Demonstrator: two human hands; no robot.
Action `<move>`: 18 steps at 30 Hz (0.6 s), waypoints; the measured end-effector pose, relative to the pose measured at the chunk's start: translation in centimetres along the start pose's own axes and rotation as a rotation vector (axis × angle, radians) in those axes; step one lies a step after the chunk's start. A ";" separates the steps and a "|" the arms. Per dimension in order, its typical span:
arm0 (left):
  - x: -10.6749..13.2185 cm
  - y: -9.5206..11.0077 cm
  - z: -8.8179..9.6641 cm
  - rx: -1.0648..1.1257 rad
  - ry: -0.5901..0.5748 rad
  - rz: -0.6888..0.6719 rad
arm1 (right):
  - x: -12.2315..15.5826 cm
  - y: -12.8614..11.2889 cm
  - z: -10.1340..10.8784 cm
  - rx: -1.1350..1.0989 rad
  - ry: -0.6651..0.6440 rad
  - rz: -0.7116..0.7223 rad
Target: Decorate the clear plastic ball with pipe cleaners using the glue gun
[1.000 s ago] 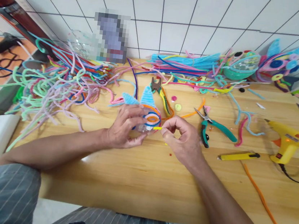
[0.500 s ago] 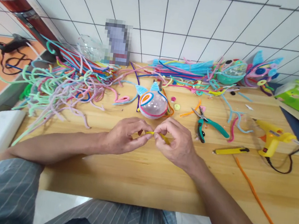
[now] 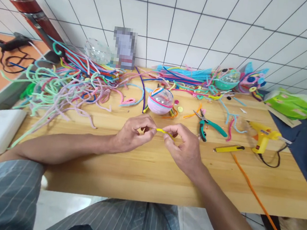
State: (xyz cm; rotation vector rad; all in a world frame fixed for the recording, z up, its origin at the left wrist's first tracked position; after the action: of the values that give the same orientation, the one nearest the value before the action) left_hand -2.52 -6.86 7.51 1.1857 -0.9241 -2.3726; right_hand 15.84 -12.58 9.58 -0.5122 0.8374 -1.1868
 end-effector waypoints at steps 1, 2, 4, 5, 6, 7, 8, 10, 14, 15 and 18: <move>0.1 0.0 -0.1 -0.005 -0.003 -0.009 | 0.2 0.0 -0.1 0.004 0.012 -0.010; 0.1 0.0 -0.2 -0.016 0.002 -0.024 | 0.3 0.0 -0.1 0.013 0.022 -0.019; 0.3 -0.1 -0.2 -0.055 0.024 -0.053 | 0.5 -0.2 -0.2 0.029 0.040 -0.029; 0.4 -0.2 -0.2 -0.076 0.029 -0.062 | 0.6 -0.2 -0.3 0.032 0.047 -0.033; 0.5 -0.3 -0.3 -0.096 0.022 -0.062 | 0.6 -0.2 -0.3 0.028 0.051 -0.038; 0.6 -0.5 -0.4 -0.112 0.004 -0.052 | 0.7 -0.2 -0.4 0.017 0.052 -0.048; 0.6 -0.7 -0.6 -0.127 -0.017 -0.033 | 0.8 0.0 -0.6 -0.002 0.050 -0.062; 0.8 -1.3 -0.9 -0.151 -0.057 0.007 | 1.0 0.4 -1.0 -0.053 0.035 -0.101; 1.1 -2.3 -1.5 -0.139 -0.065 0.040 | 1.6 1.5 -1.9 -0.097 0.020 -0.169; 1.1 -2.5 -1.6 -0.118 -0.062 0.041 | 1.7 1.8 -2.0 -0.090 0.024 -0.175; 1.2 -3.1 -1.9 -0.010 -0.040 0.075 | 2.1 2.3 -2.5 -0.062 0.055 -0.172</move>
State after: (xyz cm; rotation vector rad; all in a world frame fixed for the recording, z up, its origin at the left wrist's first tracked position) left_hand -1.74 -6.04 3.82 1.0846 -0.9505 -2.3470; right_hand 15.47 -13.62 5.75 -0.6144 0.8935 -1.3407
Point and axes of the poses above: each hand's wrist, its own x-axis away from the middle knuckle, its own z-axis out of the back of the hand, y = z × x, the point moved 4 cm from there along -x, towards the middle knuckle, and after that the axes turned 9 degrees about -y, right-handed, at the moved point
